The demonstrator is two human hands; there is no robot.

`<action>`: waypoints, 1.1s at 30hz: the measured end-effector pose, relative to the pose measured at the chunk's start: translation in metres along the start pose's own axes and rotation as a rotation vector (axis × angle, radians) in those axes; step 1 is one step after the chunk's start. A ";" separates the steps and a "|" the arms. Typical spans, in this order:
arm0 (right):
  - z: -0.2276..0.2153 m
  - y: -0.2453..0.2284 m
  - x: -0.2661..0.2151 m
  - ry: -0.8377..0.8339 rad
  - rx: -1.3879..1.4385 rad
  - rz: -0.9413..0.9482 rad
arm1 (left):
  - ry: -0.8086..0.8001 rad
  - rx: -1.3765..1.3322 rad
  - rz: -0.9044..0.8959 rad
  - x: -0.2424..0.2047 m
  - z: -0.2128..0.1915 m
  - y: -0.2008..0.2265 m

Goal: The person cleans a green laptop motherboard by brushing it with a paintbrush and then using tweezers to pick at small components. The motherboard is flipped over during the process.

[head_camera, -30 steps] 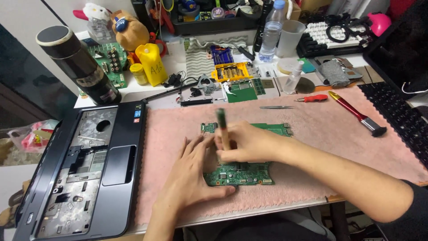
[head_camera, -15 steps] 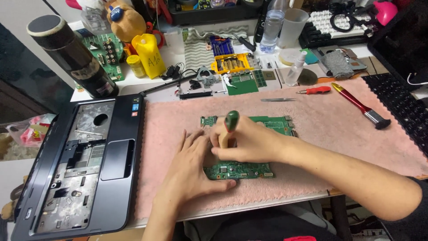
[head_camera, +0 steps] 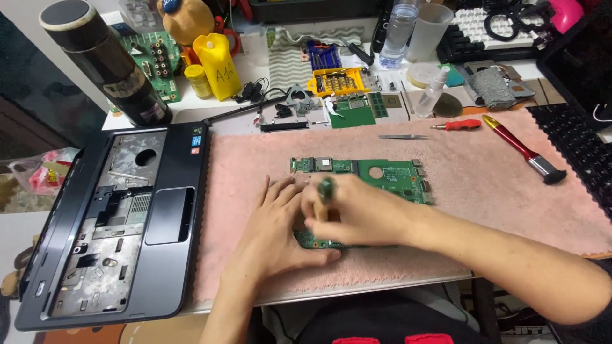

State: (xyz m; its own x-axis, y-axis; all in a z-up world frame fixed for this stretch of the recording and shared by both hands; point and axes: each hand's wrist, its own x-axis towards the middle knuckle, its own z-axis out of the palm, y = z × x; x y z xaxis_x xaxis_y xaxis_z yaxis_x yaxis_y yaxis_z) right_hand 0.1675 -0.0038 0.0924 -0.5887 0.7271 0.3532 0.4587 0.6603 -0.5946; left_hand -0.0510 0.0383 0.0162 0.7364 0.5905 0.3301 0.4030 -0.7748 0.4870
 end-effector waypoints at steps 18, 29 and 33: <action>0.007 -0.015 0.003 -0.114 0.104 0.011 | -0.140 -0.215 0.033 -0.006 -0.025 -0.024; -0.005 -0.010 -0.013 -0.178 0.027 0.198 | -0.177 -0.222 -0.014 -0.008 -0.021 -0.030; -0.020 -0.013 -0.025 -0.092 0.050 0.147 | -0.165 -0.264 -0.015 -0.011 -0.020 -0.033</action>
State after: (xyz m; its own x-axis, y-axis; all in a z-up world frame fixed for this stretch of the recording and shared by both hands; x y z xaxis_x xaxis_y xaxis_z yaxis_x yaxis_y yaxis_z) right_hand 0.1892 -0.0270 0.1058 -0.5772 0.7932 0.1943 0.5114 0.5365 -0.6712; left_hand -0.0832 0.0620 0.0126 0.8185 0.5402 0.1955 0.2757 -0.6678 0.6914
